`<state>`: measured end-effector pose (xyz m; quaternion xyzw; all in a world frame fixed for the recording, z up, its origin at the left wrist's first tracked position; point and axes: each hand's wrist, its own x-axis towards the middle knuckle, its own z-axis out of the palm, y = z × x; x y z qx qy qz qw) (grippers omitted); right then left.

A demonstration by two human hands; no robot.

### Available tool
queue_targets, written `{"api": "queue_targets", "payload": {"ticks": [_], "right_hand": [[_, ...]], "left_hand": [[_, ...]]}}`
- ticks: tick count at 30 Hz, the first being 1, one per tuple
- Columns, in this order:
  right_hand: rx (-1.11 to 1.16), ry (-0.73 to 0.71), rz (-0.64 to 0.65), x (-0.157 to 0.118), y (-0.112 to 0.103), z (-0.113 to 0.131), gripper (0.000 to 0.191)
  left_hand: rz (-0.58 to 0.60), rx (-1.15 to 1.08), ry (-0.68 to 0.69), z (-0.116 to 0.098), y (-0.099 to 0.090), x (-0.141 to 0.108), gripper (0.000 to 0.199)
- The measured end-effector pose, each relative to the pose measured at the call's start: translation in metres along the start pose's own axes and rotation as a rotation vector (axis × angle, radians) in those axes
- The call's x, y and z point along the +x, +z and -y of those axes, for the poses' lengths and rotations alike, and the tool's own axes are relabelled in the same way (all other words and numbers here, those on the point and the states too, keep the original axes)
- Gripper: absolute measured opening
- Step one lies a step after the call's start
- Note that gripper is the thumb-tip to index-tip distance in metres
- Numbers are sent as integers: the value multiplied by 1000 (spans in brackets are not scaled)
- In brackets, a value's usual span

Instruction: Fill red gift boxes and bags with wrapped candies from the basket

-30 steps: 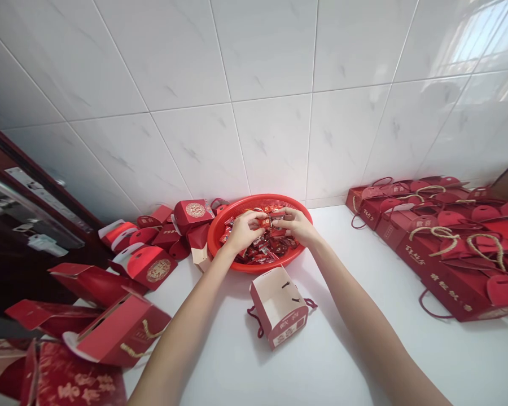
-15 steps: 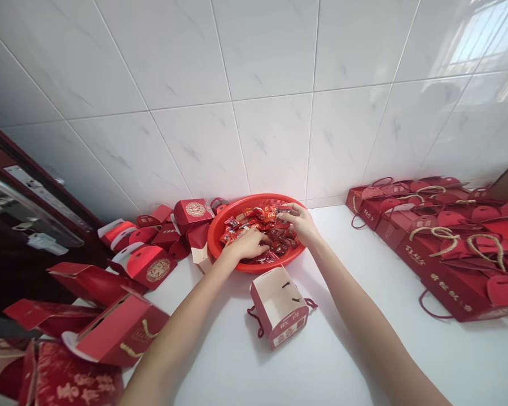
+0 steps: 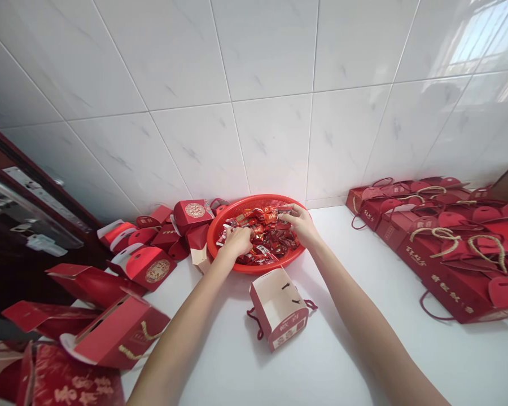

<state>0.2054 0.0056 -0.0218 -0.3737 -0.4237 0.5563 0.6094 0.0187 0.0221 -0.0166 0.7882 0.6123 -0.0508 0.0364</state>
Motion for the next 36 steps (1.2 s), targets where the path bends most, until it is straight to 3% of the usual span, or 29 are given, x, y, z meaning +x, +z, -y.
{"api": "queue_targets", "payload": {"ticks": [6,8,15,22,27,33,36], "right_hand": [[-18,-26,6,2,-2,-3,28],[-23,-26,4,2,-2,-3,28],[-65,-19,-27,-2,0,2,26],[-31,-22,-25,-1,1,1,26],[-38,-30,-32,0,0,0,25],[-46,-26,-19,0,0,1,23],[-31,-31,-5,0,-1,0,24]], "left_hand": [[9,-61,96,3,7,5,82],[35,-86,115,2,7,7,87],[70,-136,106,-5,1,14,57],[144,-109,144,-13,-1,15,58],[169,-122,180,-13,-1,16,40],[96,-382,213,-1,7,23,20],[71,-413,198,3,8,26,25]]}}
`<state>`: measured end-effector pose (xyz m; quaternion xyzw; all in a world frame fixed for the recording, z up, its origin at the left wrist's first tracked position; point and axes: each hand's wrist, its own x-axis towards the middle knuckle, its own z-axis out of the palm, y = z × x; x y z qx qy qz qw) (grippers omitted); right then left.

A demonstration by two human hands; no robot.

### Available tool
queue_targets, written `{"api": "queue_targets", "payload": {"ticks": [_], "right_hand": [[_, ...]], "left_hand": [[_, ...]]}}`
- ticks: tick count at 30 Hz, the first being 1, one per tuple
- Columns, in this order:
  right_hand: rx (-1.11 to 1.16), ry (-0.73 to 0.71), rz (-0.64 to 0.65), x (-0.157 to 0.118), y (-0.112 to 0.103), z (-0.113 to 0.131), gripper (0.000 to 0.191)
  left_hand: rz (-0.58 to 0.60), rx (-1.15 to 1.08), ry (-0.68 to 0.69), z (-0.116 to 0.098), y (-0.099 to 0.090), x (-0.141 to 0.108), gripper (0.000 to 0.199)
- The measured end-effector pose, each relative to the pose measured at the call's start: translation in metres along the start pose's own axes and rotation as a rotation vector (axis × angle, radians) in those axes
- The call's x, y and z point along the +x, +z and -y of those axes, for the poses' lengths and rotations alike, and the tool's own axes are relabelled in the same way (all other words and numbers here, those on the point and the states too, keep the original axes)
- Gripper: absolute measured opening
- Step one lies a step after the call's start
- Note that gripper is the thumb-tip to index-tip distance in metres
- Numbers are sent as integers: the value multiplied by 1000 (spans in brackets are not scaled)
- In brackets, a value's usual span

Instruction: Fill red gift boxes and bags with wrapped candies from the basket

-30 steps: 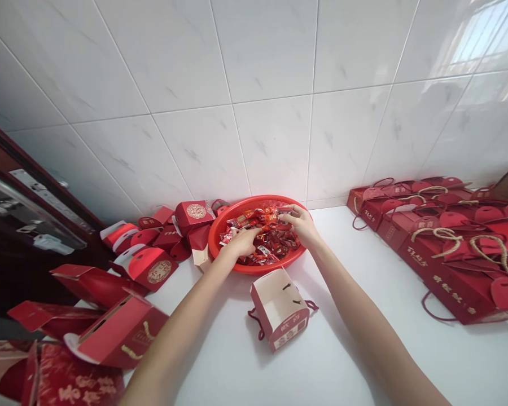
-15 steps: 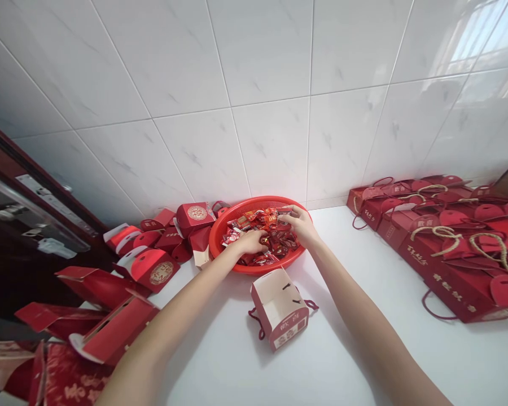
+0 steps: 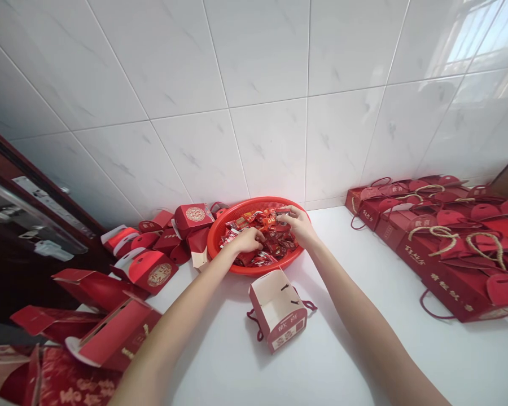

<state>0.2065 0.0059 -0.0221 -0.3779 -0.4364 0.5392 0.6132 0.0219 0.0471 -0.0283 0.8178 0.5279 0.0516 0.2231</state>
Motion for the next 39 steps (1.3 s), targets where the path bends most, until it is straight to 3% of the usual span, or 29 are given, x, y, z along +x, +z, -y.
{"api": "queue_targets", "payload": {"ticks": [4,8,12,15,20,30,36,39], "right_hand": [[43,23,38,2,-3,-2,26],[82,62,60,2,-4,-1,27],[36,29,83,-2,-1,3,23],[-21,-11,147,-5,1,4,22],[-6,45,250,-8,4,4,35],[-86,-102,227,-22,19,19,35],[-106,-131,252,-25,20,25,31],[-94,-156,211,-27,23,27,29]], "left_hand": [[-154,-193,-13,3,-4,-4,46],[-462,-711,110,-1,-9,-15,49],[-619,-1097,131,-14,-9,-29,47],[-647,-1243,132,-23,-4,-35,44],[-681,-1272,146,-28,2,-37,47],[-730,-1292,205,-37,4,-41,44],[-611,-1285,144,-42,-3,-49,34],[-711,-1337,159,-45,-2,-50,28]]}}
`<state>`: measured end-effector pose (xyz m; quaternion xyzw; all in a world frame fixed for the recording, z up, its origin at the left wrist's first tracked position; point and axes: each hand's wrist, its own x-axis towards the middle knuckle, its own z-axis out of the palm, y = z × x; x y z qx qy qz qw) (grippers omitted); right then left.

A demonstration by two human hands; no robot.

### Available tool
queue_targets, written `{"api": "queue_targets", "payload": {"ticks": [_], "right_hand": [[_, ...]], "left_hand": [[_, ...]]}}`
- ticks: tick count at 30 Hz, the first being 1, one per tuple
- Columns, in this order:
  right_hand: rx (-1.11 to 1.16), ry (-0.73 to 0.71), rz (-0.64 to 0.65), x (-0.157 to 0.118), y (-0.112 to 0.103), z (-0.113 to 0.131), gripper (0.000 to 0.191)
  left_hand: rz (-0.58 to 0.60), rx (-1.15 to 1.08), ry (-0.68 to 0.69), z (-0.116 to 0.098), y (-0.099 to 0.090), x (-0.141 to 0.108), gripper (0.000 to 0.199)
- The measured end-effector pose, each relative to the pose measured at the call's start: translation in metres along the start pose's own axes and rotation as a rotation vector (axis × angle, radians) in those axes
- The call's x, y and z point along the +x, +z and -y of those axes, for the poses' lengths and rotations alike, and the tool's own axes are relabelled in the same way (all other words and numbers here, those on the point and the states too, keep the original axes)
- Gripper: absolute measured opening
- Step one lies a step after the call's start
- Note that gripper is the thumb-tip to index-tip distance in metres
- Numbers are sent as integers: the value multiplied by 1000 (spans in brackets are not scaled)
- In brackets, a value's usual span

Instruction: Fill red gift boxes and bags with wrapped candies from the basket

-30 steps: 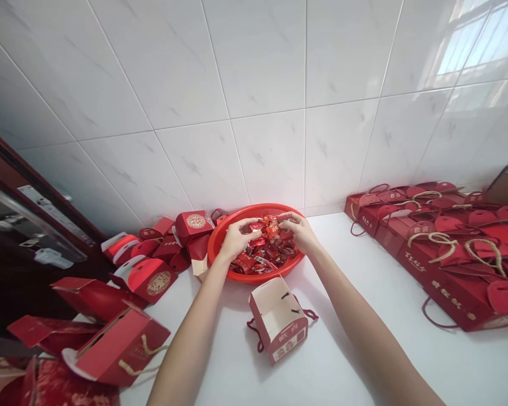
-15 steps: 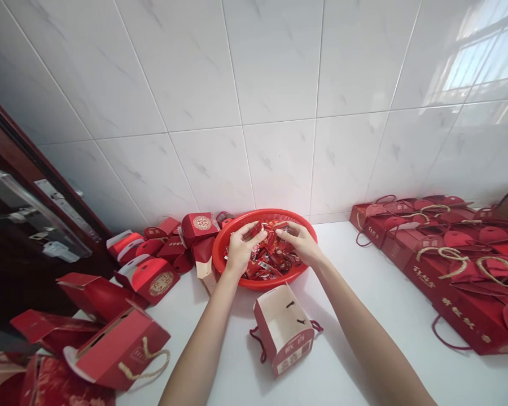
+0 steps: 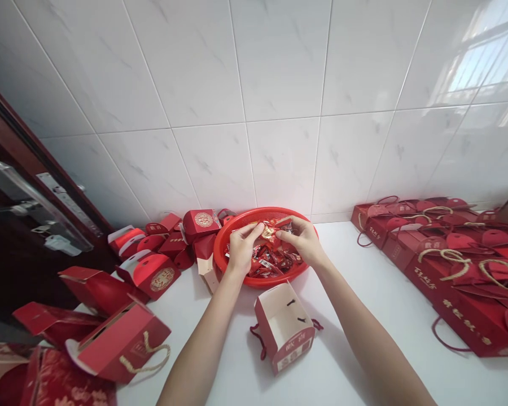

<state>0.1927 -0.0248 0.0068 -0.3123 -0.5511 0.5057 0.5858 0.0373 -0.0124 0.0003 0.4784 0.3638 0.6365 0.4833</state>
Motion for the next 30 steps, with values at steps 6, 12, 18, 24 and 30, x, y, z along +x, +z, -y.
{"api": "queue_targets", "payload": {"ticks": [6,12,18,24,30], "right_hand": [[68,-23,-44,-4,8,7,30],[63,-56,-42,-7,6,18,28],[-286,-30,175,-28,-8,58,8],[-667,-11,509,-54,-3,81,17],[-848,40,610,-59,12,78,35]], "left_hand": [[-110,-244,-17,-1,11,-10,24],[-74,-275,-9,-13,15,-17,23],[-85,-194,51,-38,-2,-12,23],[-38,-73,128,-56,-12,-16,16],[145,156,137,-64,-8,-29,14]]}}
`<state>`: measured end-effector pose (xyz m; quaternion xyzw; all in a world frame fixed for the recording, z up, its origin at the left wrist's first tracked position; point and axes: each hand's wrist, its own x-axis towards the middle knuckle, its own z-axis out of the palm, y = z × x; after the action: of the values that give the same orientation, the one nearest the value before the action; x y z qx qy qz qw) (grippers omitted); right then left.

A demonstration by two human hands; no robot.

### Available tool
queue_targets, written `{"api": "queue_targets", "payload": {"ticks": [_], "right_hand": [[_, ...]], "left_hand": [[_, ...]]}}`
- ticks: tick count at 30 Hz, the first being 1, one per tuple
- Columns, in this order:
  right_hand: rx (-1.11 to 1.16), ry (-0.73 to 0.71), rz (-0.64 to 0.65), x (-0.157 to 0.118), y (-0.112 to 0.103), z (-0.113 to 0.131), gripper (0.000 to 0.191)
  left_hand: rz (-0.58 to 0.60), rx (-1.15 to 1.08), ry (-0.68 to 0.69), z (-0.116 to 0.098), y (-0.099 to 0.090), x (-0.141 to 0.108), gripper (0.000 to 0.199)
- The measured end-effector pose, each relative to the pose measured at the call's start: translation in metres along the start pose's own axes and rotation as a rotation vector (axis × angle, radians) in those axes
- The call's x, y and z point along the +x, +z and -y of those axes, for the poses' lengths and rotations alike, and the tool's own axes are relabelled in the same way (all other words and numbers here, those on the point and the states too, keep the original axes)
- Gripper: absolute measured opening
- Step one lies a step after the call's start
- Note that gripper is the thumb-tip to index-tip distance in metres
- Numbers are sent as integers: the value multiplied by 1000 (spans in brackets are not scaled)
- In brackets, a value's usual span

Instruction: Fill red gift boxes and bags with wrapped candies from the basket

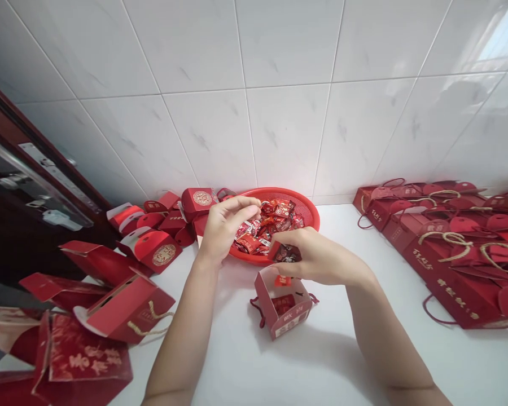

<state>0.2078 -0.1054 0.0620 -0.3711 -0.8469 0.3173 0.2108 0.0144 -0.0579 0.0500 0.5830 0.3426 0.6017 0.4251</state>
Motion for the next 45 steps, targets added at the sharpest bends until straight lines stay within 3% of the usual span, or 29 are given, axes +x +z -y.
{"api": "queue_targets", "payload": {"ticks": [4,7,12,14,16,19,23,31,37,42,45], "right_hand": [[-13,-9,31,1,1,1,32],[-21,-19,2,1,1,1,33],[14,-61,29,3,6,1,13],[5,-83,22,5,9,1,18],[-26,-91,-11,6,10,0,26],[-50,-67,-63,7,12,0,27],[-25,4,-64,7,15,0,15],[-10,-7,-133,1,6,1,6],[-32,-13,-87,-14,2,-6,10],[-106,-27,50,-40,13,-21,18],[-51,41,-15,-60,26,-36,33]], "left_hand": [[74,152,21,-5,-1,-4,16],[208,345,-7,-13,-7,-6,21],[669,748,-142,-25,-22,-11,29],[855,850,-195,-25,-26,-13,33],[935,908,-233,-21,-26,-14,37],[915,944,-253,-10,-22,-16,41],[891,1001,-291,2,-17,-16,41],[937,993,-266,-5,-18,-17,33],[934,1036,-198,-1,-18,-15,32],[936,1042,-175,4,-14,-13,29],[907,994,-130,3,-12,-15,23]]}}
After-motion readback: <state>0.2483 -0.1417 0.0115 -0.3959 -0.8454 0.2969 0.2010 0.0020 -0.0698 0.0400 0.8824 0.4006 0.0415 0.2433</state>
